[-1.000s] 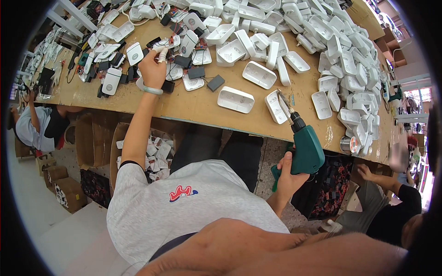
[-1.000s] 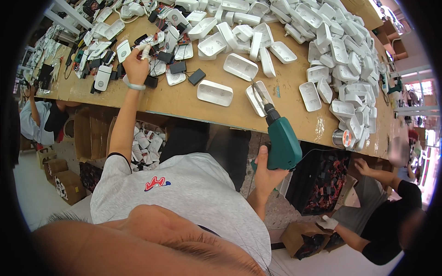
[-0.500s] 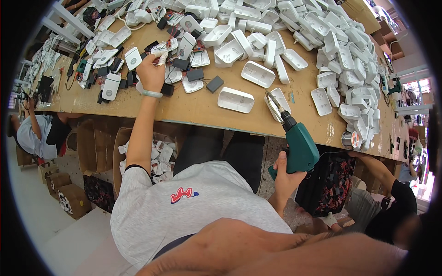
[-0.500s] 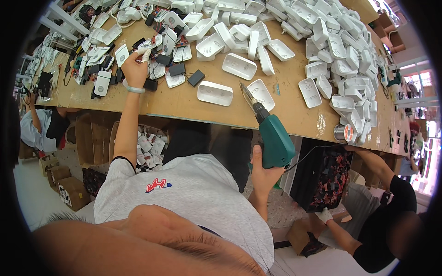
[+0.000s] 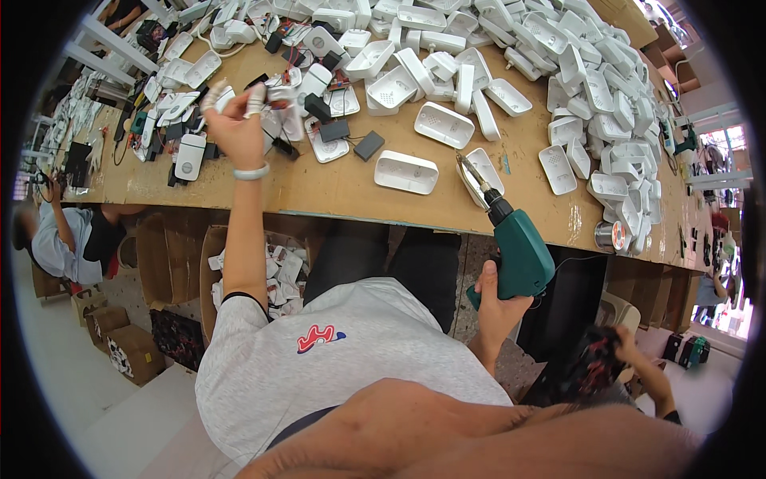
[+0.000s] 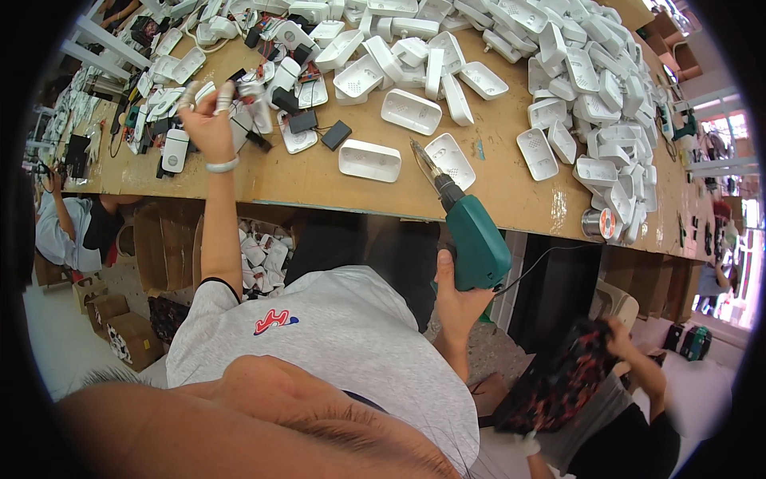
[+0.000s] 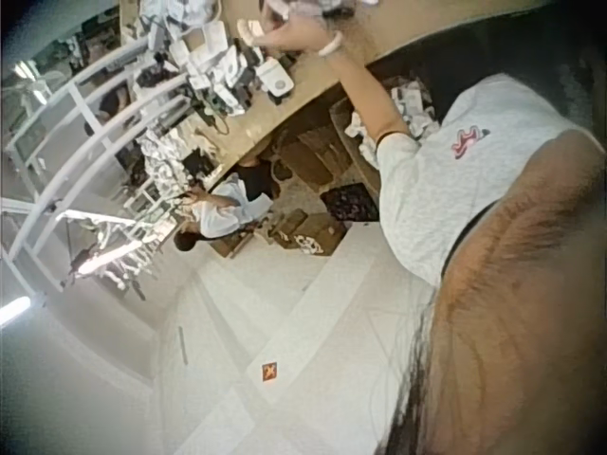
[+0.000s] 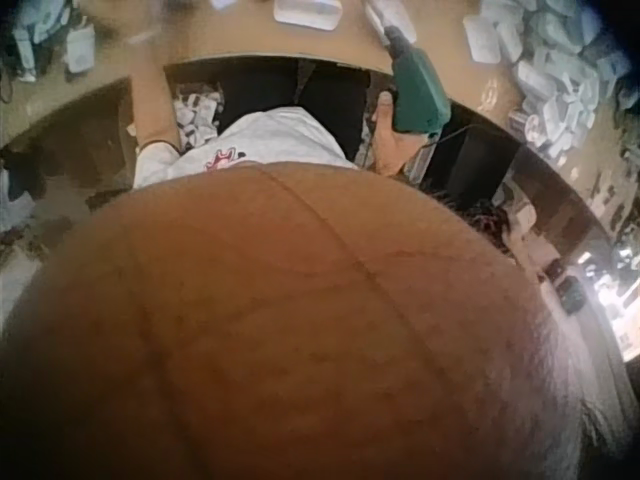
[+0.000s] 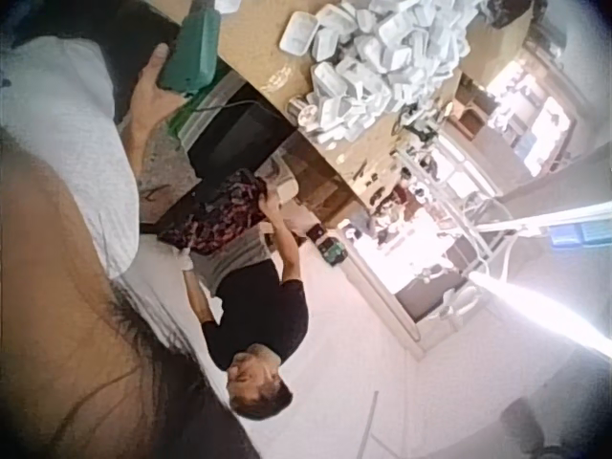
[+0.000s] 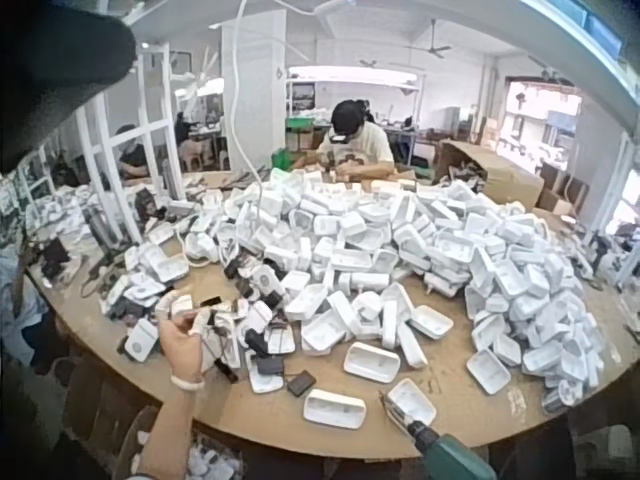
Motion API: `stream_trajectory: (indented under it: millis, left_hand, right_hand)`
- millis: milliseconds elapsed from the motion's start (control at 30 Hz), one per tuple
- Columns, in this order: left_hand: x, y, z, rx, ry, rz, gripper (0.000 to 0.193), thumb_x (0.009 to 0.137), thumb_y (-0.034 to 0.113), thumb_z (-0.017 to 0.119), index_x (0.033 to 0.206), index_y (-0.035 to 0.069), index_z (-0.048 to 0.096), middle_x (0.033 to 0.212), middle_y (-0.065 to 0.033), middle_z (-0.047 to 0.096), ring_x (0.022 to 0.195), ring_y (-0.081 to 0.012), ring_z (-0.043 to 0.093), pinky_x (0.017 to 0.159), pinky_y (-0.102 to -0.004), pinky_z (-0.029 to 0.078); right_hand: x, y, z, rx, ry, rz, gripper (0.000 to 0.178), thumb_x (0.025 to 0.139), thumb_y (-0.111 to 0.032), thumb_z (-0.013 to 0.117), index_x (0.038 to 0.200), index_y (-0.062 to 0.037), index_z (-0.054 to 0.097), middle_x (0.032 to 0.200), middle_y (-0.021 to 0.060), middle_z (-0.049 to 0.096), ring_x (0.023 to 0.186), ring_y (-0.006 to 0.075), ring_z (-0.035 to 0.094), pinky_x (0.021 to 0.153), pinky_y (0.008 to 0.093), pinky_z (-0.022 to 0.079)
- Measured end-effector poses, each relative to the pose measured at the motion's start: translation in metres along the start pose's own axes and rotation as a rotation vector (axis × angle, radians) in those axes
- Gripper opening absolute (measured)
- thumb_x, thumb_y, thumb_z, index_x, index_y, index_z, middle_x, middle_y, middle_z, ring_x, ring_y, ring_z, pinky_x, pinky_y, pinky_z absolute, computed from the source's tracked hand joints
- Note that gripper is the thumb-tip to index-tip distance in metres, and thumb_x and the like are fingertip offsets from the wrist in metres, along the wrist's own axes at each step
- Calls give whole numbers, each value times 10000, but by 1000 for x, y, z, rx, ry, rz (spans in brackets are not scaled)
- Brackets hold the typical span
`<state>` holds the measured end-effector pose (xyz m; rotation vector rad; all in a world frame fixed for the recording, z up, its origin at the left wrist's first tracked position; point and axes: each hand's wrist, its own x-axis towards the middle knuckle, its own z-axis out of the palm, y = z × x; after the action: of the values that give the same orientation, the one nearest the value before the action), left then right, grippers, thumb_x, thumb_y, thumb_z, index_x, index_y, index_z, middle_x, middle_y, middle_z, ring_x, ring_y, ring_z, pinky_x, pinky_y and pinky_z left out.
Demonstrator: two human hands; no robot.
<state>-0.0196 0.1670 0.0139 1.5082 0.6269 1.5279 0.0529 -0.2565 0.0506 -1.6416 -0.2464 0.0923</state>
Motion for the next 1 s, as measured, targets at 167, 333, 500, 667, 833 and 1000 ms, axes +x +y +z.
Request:
stream_trajectory:
  millis: [167,333,500,667,833,1000]
  left_hand:
    - [-17,54,8,84,-147,-22,604,872,-66,710,1332,-19,322,1016,-210,707,934,-219,719,832,-281,570]
    - [-82,47,6,-18,-253,-123,606,867,-70,712,1361,-29,364,1083,-173,666,912,-190,704,824,-279,569]
    - [-138,51,10,-1,-450,-133,210,814,-62,771,1007,-9,708,1004,-95,688,893,-125,652,770,-267,534]
    - [-150,73,38,291,-659,14,135,840,41,761,964,14,714,984,-121,673,786,-204,656,666,-299,515]
    - [-168,69,62,544,-786,392,182,815,16,738,990,19,685,1022,-111,650,774,-288,658,667,-379,519]
    - [-165,69,74,635,-859,379,157,787,40,749,936,19,706,1128,-111,636,1029,-315,606,808,-414,490]
  right_hand:
    - [-2,2,-3,-16,31,26,266,904,-35,718,1133,44,610,778,58,615,550,86,521,489,238,413]
    - [-12,-5,-6,7,34,91,298,864,-95,785,1091,30,638,793,16,627,596,72,549,532,225,442]
    - [-23,4,-14,-13,-22,83,319,872,-98,775,1113,39,617,826,56,641,586,87,557,511,232,444]
    - [-30,11,-17,-130,-48,132,290,864,-127,791,1056,36,649,836,39,659,651,87,572,589,236,463]
    - [-34,20,-9,-217,-98,125,265,856,-130,793,1032,26,671,839,35,691,714,86,597,657,243,476]
    - [-33,23,-2,-280,-121,93,257,859,-129,789,1033,10,662,820,74,694,698,109,620,656,250,487]
